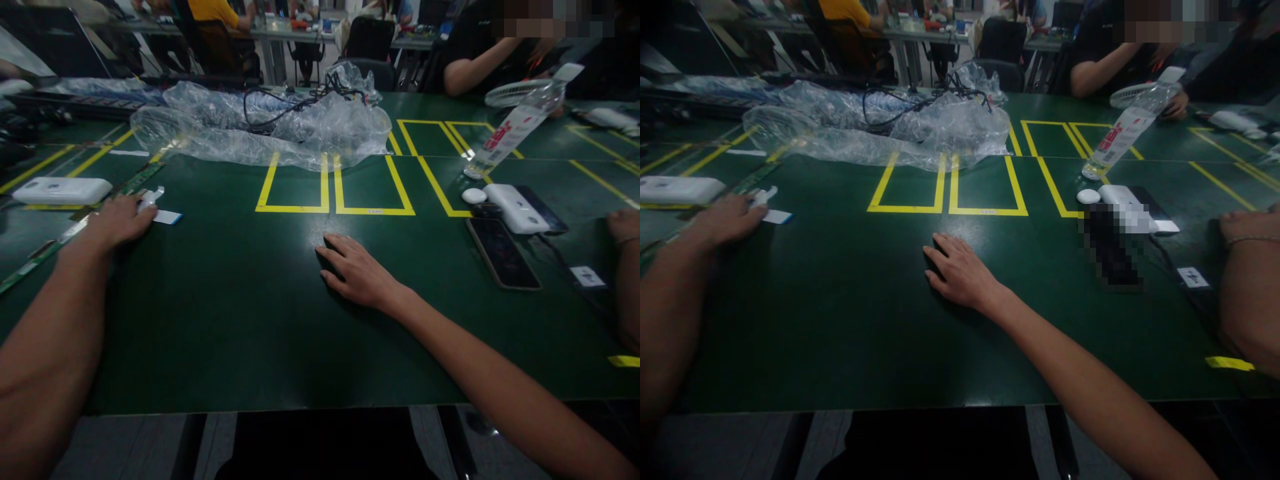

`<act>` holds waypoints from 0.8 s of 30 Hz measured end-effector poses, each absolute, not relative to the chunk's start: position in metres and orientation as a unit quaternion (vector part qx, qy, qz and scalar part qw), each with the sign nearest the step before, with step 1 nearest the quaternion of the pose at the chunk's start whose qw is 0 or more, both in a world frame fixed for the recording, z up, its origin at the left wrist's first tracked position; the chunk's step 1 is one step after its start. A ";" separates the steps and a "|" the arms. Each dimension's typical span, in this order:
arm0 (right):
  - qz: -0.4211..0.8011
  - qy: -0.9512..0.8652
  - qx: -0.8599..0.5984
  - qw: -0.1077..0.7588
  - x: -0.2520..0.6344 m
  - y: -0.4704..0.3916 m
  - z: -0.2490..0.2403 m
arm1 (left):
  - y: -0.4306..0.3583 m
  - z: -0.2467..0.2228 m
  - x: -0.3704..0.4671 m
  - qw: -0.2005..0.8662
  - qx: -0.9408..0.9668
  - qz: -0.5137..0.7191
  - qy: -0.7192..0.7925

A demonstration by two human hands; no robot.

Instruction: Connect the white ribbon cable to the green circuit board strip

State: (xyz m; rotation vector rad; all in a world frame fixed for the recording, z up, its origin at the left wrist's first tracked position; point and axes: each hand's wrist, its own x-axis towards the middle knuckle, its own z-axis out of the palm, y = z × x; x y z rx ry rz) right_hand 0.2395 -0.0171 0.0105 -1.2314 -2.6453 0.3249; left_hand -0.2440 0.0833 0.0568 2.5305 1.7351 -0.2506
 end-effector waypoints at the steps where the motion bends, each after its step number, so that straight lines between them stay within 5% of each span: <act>1: 0.108 -0.897 -0.416 0.103 0.240 -0.017 0.010 | 0.086 0.052 -0.240 0.020 0.796 -0.073 0.600; 5: 0.100 -0.897 -0.416 0.109 0.240 -0.016 0.009 | 0.097 0.027 -0.196 0.013 0.758 -0.063 0.649; 14: 0.096 -0.897 -0.416 0.111 0.238 -0.016 0.005 | 0.034 0.008 -0.028 0.019 0.923 -0.025 0.383; 24: 0.096 -0.901 -0.411 0.098 0.236 -0.018 0.009 | 0.021 0.013 -0.021 0.056 0.938 -0.001 0.341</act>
